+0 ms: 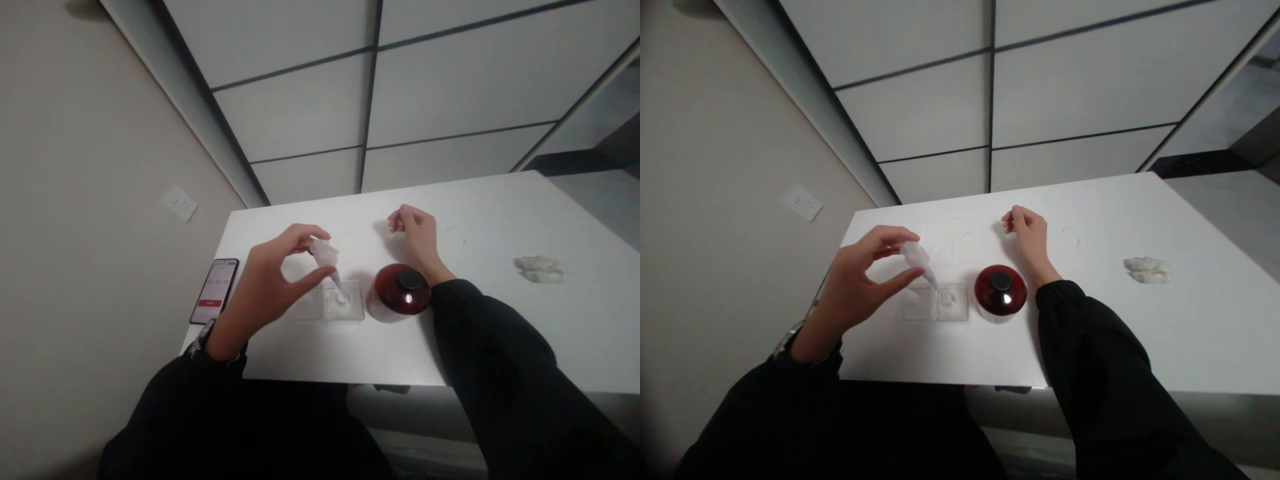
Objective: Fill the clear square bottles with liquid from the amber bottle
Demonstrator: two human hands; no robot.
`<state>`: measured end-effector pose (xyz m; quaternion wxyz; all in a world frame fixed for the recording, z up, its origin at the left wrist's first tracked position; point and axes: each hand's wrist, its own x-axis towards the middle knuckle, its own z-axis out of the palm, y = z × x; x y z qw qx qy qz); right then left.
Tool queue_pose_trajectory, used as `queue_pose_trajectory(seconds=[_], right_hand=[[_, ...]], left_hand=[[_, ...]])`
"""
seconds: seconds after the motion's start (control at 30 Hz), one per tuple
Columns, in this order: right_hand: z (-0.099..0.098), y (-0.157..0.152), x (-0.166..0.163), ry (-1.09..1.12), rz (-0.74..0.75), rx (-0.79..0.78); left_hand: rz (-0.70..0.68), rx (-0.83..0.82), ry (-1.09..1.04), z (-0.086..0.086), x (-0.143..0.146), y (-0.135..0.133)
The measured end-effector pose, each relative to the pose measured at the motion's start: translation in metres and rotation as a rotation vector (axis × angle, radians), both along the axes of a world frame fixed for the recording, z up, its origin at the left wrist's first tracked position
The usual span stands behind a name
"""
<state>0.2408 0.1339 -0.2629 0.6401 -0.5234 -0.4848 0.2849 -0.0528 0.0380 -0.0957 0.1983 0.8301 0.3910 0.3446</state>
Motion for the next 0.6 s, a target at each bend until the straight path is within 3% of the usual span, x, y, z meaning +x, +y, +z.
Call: queue_pose_trajectory(seconds=[0.1,0.33,0.6], right_hand=[[0.0,0.0,0.001,0.003,-0.001,0.002],[0.0,0.001,0.0,-0.002,0.003,0.008],[0.003,0.0,-0.002,0.004,0.012,-0.015]], left_hand=[[-0.032,0.092,0.099,-0.007,0.005,-0.017],[-0.01,0.205,0.224,-0.012,0.008,-0.02],[-0.08,0.071,0.483,-0.022,0.013,-0.025]])
